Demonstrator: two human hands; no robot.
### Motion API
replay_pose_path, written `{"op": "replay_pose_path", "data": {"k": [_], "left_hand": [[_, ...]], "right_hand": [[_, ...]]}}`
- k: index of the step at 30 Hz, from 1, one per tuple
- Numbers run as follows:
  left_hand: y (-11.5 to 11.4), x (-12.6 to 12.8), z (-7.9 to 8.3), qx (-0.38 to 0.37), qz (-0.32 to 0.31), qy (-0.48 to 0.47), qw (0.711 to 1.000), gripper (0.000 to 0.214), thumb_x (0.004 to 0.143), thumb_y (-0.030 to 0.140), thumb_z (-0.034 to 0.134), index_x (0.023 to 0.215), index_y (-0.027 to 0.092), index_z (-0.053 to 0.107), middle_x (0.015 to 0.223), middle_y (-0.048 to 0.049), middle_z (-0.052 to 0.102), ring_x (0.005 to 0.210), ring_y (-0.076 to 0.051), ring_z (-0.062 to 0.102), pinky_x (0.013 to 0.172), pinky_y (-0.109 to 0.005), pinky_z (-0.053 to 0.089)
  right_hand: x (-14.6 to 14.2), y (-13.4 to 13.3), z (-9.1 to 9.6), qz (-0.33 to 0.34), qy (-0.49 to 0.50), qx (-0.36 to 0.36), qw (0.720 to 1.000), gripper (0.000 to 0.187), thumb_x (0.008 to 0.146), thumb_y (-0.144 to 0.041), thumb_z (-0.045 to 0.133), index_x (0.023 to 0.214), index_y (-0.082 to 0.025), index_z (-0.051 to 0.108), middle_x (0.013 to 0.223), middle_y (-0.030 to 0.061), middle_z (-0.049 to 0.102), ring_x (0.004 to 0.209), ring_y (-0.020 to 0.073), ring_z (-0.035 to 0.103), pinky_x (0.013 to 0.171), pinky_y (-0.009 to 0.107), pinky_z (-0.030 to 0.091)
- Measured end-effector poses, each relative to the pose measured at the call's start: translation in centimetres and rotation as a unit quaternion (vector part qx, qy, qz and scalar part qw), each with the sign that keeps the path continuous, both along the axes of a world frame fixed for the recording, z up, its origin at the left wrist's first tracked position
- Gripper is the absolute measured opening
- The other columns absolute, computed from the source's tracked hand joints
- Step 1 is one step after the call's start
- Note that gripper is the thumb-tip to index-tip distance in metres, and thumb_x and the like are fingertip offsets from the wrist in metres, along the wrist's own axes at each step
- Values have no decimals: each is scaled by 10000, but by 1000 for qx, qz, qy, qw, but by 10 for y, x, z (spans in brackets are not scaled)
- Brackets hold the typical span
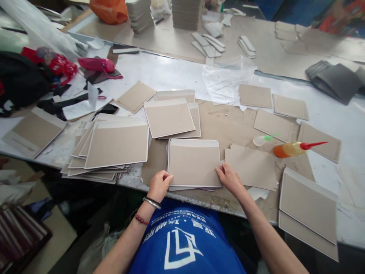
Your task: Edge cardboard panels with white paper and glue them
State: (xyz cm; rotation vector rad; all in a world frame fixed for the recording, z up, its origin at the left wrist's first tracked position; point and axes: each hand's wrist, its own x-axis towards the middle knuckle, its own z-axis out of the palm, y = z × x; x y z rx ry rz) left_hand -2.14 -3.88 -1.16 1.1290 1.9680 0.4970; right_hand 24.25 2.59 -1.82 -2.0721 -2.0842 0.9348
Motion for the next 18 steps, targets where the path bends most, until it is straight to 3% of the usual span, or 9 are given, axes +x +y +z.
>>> {"op": "replay_pose_path", "data": {"k": [8,18], "left_hand": [[0,-2,-4,-11,22,-7,1000,208,653,355,518,527,189,507,490,31,504,537,-136,474,557,-251,340],[3,-8,-13,-53,-7,14,998,233,619,406,516,527,191,515,494,13,547,545,-153,514,553,-257,348]], "right_hand": [[1,0,-4,9,-9,7,1000,184,793,-351,383,669,-238,309,593,-17,456,555,149,457,571,264,333],[-6,1,0,-12,-38,-18,999,151,817,-267,430,698,-225,347,646,-10,477,626,143,471,604,238,317]]}}
